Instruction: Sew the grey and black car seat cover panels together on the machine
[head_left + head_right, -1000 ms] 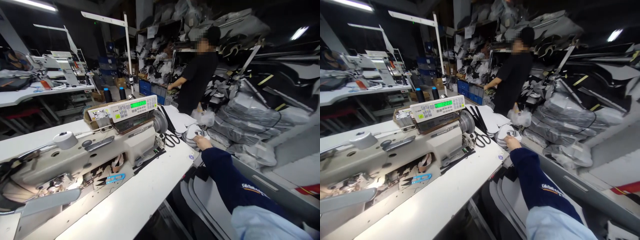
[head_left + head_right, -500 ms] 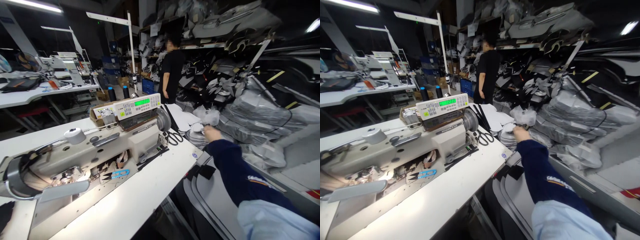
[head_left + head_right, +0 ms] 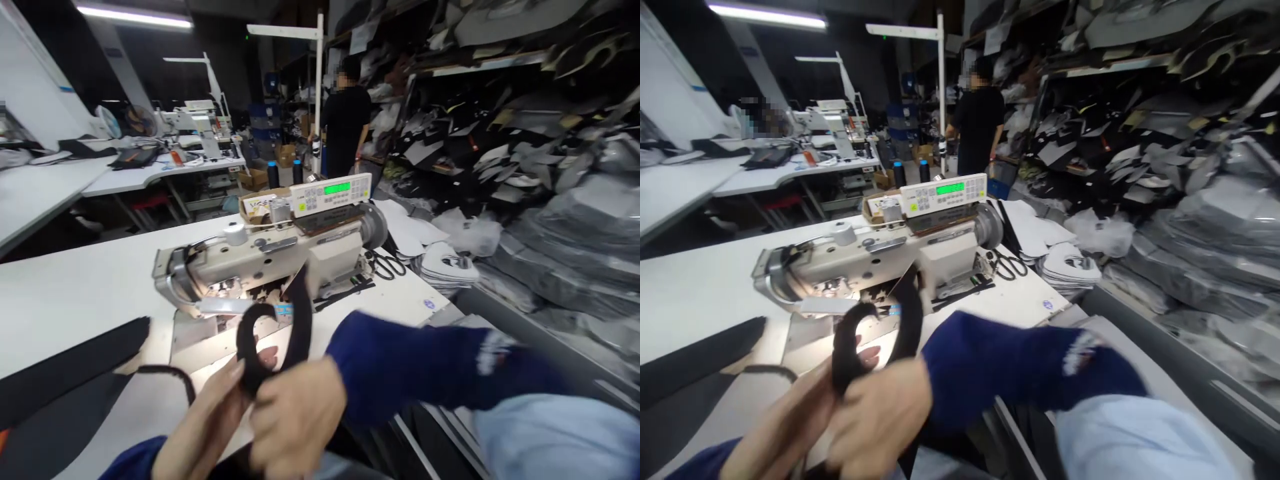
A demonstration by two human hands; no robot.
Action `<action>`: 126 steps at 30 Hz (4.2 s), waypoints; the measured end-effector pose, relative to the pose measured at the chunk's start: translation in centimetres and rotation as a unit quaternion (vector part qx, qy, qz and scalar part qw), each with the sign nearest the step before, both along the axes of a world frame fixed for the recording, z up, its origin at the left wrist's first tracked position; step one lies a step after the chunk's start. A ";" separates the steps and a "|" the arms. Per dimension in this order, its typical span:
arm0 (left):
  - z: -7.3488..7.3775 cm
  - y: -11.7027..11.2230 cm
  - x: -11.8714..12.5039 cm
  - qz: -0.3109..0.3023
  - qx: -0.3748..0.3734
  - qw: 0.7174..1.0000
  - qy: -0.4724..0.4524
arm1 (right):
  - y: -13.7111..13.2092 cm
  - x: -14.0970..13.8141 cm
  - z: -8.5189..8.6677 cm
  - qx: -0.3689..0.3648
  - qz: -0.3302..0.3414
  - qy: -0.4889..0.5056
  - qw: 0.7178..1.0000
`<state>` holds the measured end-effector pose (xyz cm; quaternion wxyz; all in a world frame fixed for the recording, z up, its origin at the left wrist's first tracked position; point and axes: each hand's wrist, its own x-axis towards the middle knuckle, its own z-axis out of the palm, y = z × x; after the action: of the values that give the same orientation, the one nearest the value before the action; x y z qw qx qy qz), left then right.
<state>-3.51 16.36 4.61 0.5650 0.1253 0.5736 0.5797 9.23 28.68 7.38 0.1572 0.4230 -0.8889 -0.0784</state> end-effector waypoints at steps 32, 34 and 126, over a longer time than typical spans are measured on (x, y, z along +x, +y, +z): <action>-11.6 -4.0 -15.0 0.063 -0.148 0.699 0.697 | -4.5 -11.0 -13.0 -0.432 -0.265 -0.139 0.851; -11.5 -3.0 -14.9 0.113 -0.133 0.733 0.658 | -4.3 -14.0 -13.4 -0.371 -0.251 -0.119 0.886; -10.5 0.8 -14.0 -0.246 -0.015 0.611 0.752 | -1.6 -13.5 -15.6 -0.271 -0.288 0.017 0.918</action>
<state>-17.51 17.16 -5.93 0.0583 0.6455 0.7532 0.1119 -4.31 27.10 -8.22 0.2510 0.0888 -0.9569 0.1162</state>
